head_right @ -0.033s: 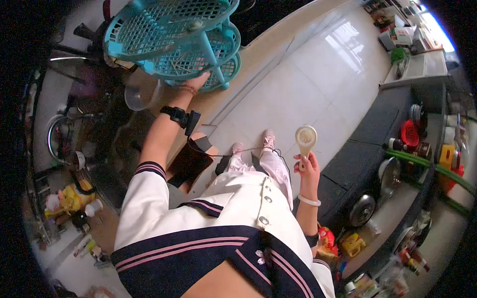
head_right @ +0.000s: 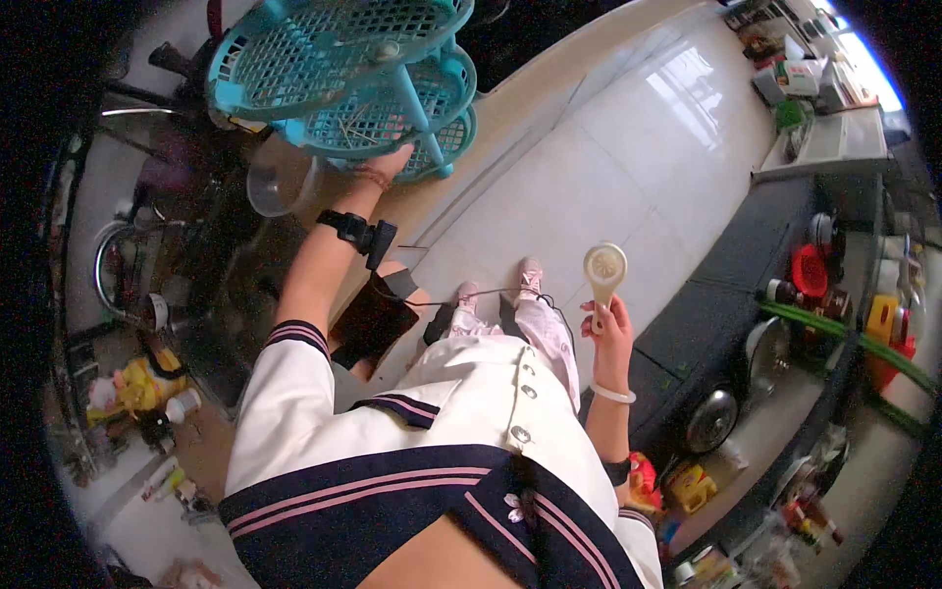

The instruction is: The person handles a white plastic juicer component with a small tool before assembling a multi-tiered teal plastic storage rack by hand. They press the support pillars into the corner sockets of the plastic shelves to build the structure on a kitchen counter.

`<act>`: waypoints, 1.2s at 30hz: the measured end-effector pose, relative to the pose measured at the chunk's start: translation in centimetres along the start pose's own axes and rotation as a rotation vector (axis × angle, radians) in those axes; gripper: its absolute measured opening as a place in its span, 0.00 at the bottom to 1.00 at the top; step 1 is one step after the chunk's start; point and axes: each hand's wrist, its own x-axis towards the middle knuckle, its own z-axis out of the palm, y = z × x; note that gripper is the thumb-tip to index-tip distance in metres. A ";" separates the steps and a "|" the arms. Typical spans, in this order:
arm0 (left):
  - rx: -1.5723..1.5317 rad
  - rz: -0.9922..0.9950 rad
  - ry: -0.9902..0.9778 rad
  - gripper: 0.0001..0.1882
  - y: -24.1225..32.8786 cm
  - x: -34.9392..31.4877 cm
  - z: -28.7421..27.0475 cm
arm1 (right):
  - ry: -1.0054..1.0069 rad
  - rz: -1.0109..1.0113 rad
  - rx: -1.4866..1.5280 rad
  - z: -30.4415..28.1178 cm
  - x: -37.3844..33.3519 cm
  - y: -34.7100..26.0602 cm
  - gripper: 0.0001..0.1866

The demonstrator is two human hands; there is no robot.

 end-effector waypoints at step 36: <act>-2.087 0.068 0.555 0.19 12.8 -19.8 4.0 | -0.897 0.162 -0.361 7.4 9.1 -5.2 0.14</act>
